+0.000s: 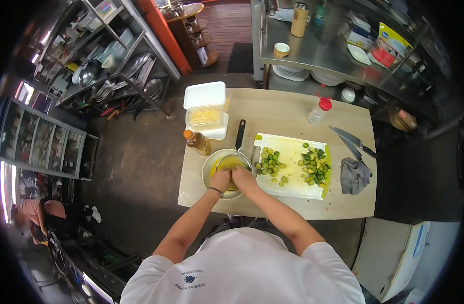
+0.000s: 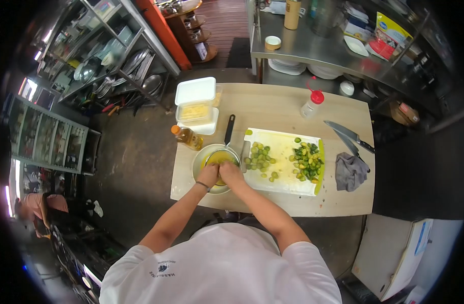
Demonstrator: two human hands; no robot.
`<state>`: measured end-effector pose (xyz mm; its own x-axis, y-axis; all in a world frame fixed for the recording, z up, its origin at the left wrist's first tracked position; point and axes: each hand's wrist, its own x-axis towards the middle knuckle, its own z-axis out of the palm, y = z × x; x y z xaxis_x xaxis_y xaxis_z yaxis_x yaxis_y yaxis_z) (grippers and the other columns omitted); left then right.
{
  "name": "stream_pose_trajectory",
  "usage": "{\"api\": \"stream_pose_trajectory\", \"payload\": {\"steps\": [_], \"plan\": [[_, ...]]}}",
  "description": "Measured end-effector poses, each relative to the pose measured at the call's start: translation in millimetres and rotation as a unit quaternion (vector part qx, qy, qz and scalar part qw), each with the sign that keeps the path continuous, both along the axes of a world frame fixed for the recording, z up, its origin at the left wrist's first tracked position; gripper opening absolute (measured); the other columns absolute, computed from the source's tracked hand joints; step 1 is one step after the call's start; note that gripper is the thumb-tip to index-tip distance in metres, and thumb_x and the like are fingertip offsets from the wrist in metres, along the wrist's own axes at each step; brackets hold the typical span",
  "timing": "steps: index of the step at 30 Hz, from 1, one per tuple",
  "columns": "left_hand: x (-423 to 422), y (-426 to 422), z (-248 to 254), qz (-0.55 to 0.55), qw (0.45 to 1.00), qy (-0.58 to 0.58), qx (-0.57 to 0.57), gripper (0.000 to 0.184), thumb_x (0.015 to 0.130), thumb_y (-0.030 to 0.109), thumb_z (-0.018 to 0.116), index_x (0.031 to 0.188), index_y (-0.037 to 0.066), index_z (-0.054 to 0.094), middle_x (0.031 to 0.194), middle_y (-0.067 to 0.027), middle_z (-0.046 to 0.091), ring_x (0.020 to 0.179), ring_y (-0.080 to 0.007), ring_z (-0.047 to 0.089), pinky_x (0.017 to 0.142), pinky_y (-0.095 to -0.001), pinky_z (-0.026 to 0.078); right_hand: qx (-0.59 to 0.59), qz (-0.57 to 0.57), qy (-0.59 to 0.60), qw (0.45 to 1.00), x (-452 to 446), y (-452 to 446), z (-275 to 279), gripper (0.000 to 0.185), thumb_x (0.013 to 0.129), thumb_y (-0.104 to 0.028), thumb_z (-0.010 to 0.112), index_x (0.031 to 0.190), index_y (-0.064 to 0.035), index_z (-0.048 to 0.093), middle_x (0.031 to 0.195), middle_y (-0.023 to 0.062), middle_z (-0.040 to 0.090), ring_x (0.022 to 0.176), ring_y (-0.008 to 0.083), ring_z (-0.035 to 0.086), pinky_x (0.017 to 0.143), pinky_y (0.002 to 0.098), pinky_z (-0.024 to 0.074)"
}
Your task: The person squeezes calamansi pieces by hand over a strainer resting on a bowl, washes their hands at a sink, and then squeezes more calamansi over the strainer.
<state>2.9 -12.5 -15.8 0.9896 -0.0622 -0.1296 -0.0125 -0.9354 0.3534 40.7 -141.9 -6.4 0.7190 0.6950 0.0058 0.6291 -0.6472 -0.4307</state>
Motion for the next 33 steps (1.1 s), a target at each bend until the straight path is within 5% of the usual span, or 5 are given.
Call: {"api": "stream_pose_trajectory", "payload": {"steps": [11,16,24,31,33], "plan": [[-2.4,-5.2,6.7,-0.005,0.999,0.033,-0.039,0.018,0.066,0.017,0.059,0.080,0.007,0.065,0.081,-0.0151,0.062,0.076,-0.0312,0.061,0.070,-0.0397,0.048,0.093,-0.027,0.013,0.995,6.2,-4.6,-40.7,0.013,0.074,-0.010,0.052,0.083,-0.0049,0.059,0.079,0.0168,0.060,0.074,0.0328,0.059,0.066,0.0418,0.0459],[-7.2,-8.5,-0.9,0.048,0.996,-0.052,-0.051,0.015,0.072,0.013,0.053,0.075,0.005,0.065,0.079,-0.0159,0.064,0.074,-0.0316,0.062,0.069,-0.0393,0.049,0.140,0.004,0.036,0.990,-0.4,6.6,4.8,0.012,0.073,-0.008,0.052,0.080,-0.0012,0.060,0.080,0.0202,0.060,0.075,0.0362,0.057,0.066,0.0429,0.0447],[-12.3,-1.9,14.6,0.083,0.989,-0.080,-0.090,0.015,0.076,0.014,0.051,0.083,0.004,0.060,0.082,-0.0136,0.062,0.077,-0.0296,0.061,0.068,-0.0386,0.049,0.112,0.004,0.019,0.994,4.9,8.3,26.7,0.013,0.076,0.000,0.045,0.081,0.0026,0.057,0.078,0.0229,0.058,0.075,0.0401,0.055,0.065,0.0454,0.0425],[-3.0,-2.5,9.7,0.063,0.995,-0.049,-0.057,0.015,0.078,0.014,0.050,0.082,0.003,0.059,0.083,-0.0129,0.061,0.080,-0.0277,0.060,0.070,-0.0370,0.048,0.107,0.008,-0.011,0.994,8.0,5.7,18.9,0.013,0.079,-0.006,0.048,0.077,0.0028,0.058,0.073,0.0233,0.058,0.070,0.0394,0.056,0.061,0.0464,0.0421],[-4.4,-2.6,16.7,0.068,0.994,-0.047,-0.069,0.014,0.077,0.014,0.051,0.080,0.004,0.061,0.082,-0.0140,0.062,0.079,-0.0287,0.061,0.071,-0.0375,0.048,0.020,0.025,-0.016,0.999,9.4,3.5,18.8,0.016,0.080,-0.006,0.044,0.083,0.0012,0.058,0.078,0.0209,0.060,0.071,0.0368,0.058,0.061,0.0437,0.0451]]}}
